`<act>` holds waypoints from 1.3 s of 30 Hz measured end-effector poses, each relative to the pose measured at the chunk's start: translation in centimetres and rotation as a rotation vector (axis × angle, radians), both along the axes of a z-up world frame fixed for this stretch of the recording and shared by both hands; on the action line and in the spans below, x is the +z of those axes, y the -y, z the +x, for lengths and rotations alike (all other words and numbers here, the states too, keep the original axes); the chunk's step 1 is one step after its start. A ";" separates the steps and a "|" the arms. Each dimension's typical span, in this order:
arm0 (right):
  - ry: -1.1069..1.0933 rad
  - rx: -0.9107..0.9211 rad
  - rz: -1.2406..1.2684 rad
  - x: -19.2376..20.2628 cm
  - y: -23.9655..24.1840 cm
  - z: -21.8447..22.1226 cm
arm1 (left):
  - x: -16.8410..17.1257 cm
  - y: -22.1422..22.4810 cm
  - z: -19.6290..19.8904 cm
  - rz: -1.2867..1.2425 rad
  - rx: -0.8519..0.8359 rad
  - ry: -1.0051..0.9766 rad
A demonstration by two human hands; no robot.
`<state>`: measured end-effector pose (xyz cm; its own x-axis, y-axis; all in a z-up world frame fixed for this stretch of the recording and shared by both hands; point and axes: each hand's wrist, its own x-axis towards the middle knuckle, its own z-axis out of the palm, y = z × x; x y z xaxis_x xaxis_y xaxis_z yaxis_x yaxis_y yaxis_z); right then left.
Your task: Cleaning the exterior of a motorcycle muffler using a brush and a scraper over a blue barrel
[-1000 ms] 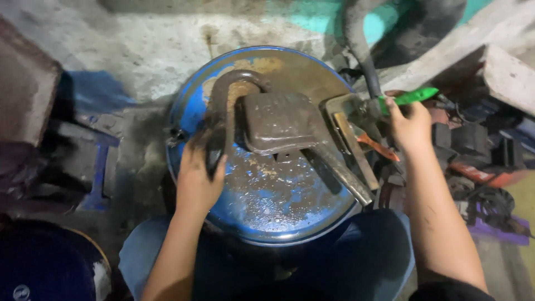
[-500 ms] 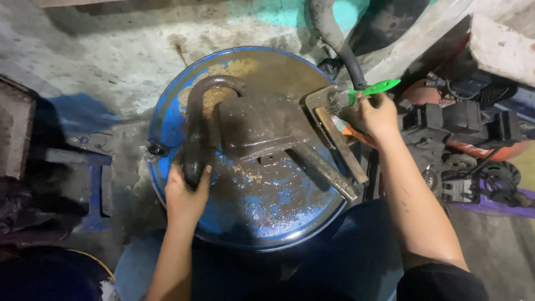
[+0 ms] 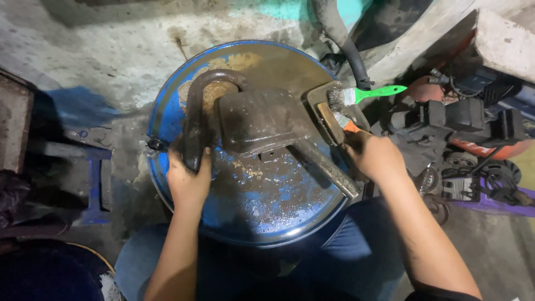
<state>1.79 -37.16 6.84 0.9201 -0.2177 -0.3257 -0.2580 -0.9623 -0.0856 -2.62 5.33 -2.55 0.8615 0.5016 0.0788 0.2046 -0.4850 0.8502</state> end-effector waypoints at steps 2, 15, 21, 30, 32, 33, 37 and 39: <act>0.001 0.022 0.025 -0.4 0.2 0.1 | -0.3 -0.1 0.0 -0.011 -0.007 0.009; 0.267 0.217 0.004 -5.1 5.3 0.3 | 0.4 0.4 0.1 -0.007 -0.070 0.096; 0.523 0.490 0.239 0.2 2.4 -2.0 | -2.4 -0.2 0.9 0.038 -0.065 0.137; 0.675 0.894 0.132 -1.5 -1.5 0.4 | -2.6 0.0 1.3 0.092 -0.084 0.129; 0.664 0.824 0.115 -1.6 -0.5 1.4 | -2.8 0.2 1.2 0.099 -0.086 0.129; 0.655 0.756 0.098 -1.6 0.0 2.0 | -2.9 0.3 1.3 0.106 -0.086 0.132; 0.603 0.625 0.169 -4.5 4.4 3.0 | -2.8 0.2 1.5 0.099 -0.094 0.153; 0.587 0.581 0.214 -4.9 3.6 2.7 | -2.5 0.7 1.3 0.129 -0.103 0.156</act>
